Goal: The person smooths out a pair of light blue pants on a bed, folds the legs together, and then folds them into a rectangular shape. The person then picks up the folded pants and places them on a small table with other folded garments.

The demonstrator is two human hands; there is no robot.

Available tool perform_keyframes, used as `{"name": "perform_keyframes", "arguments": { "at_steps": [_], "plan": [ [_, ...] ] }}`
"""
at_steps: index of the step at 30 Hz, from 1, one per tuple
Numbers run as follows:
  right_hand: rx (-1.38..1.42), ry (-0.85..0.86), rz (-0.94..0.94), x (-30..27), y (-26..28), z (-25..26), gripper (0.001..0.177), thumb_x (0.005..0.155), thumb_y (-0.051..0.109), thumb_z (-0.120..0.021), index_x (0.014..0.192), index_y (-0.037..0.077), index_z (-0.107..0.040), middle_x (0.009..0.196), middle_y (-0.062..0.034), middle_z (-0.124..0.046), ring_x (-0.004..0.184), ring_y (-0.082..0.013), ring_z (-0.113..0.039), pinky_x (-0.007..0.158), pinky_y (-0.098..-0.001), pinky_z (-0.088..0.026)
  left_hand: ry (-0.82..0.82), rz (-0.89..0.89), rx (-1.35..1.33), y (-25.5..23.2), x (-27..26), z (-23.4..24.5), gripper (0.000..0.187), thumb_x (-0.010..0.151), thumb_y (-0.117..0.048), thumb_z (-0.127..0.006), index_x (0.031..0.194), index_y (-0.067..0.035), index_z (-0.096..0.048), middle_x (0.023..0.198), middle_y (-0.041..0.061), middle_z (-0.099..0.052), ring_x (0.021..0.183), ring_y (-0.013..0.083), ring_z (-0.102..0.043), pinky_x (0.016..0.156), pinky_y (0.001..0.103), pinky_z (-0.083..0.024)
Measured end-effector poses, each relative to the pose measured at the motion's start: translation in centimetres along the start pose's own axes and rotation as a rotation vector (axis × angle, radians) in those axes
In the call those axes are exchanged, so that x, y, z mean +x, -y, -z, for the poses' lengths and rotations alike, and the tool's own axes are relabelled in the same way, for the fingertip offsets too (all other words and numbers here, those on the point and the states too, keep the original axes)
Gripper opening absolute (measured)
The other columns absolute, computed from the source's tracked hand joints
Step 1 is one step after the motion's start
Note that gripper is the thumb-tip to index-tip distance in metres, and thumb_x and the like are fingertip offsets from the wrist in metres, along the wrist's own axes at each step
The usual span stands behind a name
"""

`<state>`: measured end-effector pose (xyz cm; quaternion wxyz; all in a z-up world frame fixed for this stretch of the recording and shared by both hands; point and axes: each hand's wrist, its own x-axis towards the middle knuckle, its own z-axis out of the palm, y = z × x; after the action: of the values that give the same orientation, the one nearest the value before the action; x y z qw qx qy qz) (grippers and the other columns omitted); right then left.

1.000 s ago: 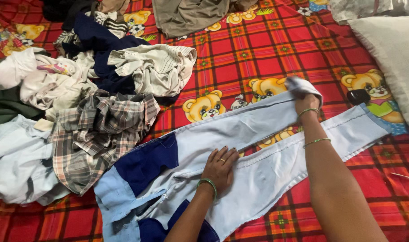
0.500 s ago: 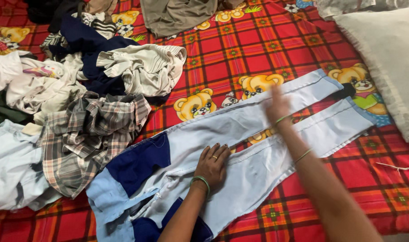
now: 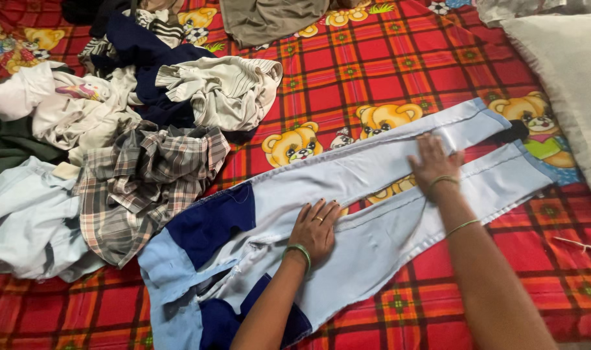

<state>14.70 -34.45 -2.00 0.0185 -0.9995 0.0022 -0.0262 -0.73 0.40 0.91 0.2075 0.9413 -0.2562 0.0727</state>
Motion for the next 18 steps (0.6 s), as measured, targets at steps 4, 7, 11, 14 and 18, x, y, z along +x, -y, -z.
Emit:
{"name": "perform_keyframes", "arguments": {
  "at_steps": [4, 7, 11, 14, 18],
  "plan": [
    [0.053, 0.158, -0.244, -0.1, -3.7, -0.9, 0.073, 0.1, 0.052, -0.033, 0.162, 0.018, -0.017, 0.172, 0.0025, -0.01, 0.156, -0.0221, -0.006, 0.116, -0.0705, -0.01, 0.091, 0.049, 0.089, 0.1, 0.2, -0.9, 0.062, 0.093, -0.023, -0.051, 0.153, -0.017, -0.041, 0.16, 0.005, -0.039, 0.15, 0.0279, -0.029, 0.122, 0.055, -0.019],
    [0.114, 0.064, -0.079, -2.1, -0.3, -3.6, 0.074, 0.101, 0.054, -0.036, 0.161, 0.014, -0.02, 0.171, -0.004, -0.014, 0.158, -0.0227, -0.007, 0.117, -0.0724, -0.011, 0.136, 0.109, 0.133, 0.0, 0.5, -2.0, 0.061, 0.097, -0.024, -0.049, 0.157, -0.021, -0.036, 0.164, 0.001, -0.033, 0.153, 0.0257, -0.025, 0.123, 0.056, -0.016],
    [-0.015, -0.004, 0.283, -13.6, 10.6, -4.4, 0.069, 0.101, 0.041, -0.04, 0.161, 0.009, -0.026, 0.17, -0.0063, -0.018, 0.157, -0.0211, -0.012, 0.118, -0.0684, -0.008, 0.032, 0.133, 0.125, -2.3, -1.4, -3.2, 0.063, 0.1, -0.029, -0.048, 0.159, -0.015, -0.03, 0.166, 0.003, -0.03, 0.154, 0.0275, -0.022, 0.123, 0.056, -0.015],
    [0.027, 0.081, 0.386, -19.1, 11.8, -1.1, 0.065, 0.102, 0.042, -0.038, 0.158, 0.01, -0.028, 0.169, -0.0069, -0.017, 0.156, -0.0231, -0.011, 0.121, -0.064, -0.006, 0.109, 0.099, 0.088, -5.6, -3.1, -3.6, 0.067, 0.1, -0.03, -0.048, 0.16, -0.011, -0.027, 0.167, 0.007, -0.028, 0.155, 0.0294, -0.019, 0.124, 0.056, -0.013],
    [-0.04, 0.101, 0.447, -20.2, 8.7, 1.2, 0.061, 0.103, 0.039, -0.036, 0.157, 0.011, -0.03, 0.171, -0.0066, -0.017, 0.157, -0.0243, -0.01, 0.121, -0.0598, -0.006, 0.156, 0.094, -0.01, -10.1, -2.4, -4.4, 0.066, 0.101, -0.029, -0.047, 0.16, -0.009, -0.025, 0.168, 0.008, -0.025, 0.156, 0.0299, -0.017, 0.124, 0.055, -0.012]
  ]
}}
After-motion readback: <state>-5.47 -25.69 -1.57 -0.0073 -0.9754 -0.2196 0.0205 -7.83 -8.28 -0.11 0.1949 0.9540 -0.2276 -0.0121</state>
